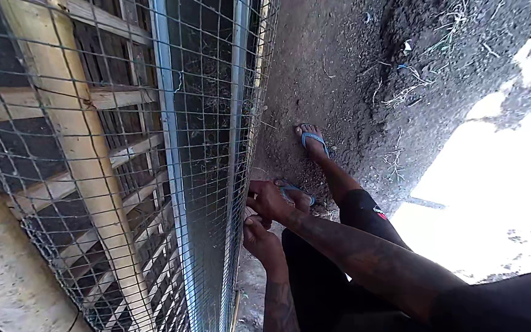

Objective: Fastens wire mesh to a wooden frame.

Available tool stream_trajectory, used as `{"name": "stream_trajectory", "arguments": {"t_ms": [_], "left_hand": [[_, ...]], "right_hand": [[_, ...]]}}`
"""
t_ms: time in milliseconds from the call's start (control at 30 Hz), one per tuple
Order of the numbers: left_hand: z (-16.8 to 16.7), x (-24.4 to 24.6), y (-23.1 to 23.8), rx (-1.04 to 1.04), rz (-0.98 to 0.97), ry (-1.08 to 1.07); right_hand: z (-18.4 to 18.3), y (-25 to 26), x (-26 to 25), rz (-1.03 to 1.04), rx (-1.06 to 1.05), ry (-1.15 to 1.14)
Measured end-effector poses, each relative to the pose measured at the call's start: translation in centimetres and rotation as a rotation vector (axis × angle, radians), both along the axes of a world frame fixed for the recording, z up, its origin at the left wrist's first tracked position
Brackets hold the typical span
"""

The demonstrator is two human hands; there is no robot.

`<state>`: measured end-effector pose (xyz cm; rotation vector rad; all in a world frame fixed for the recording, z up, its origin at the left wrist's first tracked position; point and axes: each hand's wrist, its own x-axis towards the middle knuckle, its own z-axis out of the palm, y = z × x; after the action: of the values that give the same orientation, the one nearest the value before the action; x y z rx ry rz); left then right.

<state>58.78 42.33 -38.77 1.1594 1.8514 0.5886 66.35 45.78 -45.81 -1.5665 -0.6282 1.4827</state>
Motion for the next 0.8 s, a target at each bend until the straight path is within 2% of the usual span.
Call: {"name": "stream_trajectory", "arguments": {"t_ms": [133, 400, 567, 733, 800], "left_hand": [[0.2, 0.0, -0.1, 0.014, -0.001, 0.000], [-0.4, 0.2, -0.3, -0.022, -0.003, -0.108], [-0.7, 0.8, 0.0, -0.129, 0.115, -0.244], [-1.8, 1.5, -0.8, -0.170, 0.239, -0.299], [-2.6, 2.1, -0.7, -0.173, 0.280, -0.341]], "right_hand": [[-0.2, -0.3, -0.3, 0.014, 0.123, -0.110], [-1.7, 0.1, 1.0, 0.197, 0.188, -0.293], [-0.5, 0.1, 3.7, 0.370, 0.055, -0.158], [2.9, 0.5, 7.1, 0.618, -0.168, -0.099], [4.3, 1.2, 7.5, 0.643, -0.218, -0.056]]}}
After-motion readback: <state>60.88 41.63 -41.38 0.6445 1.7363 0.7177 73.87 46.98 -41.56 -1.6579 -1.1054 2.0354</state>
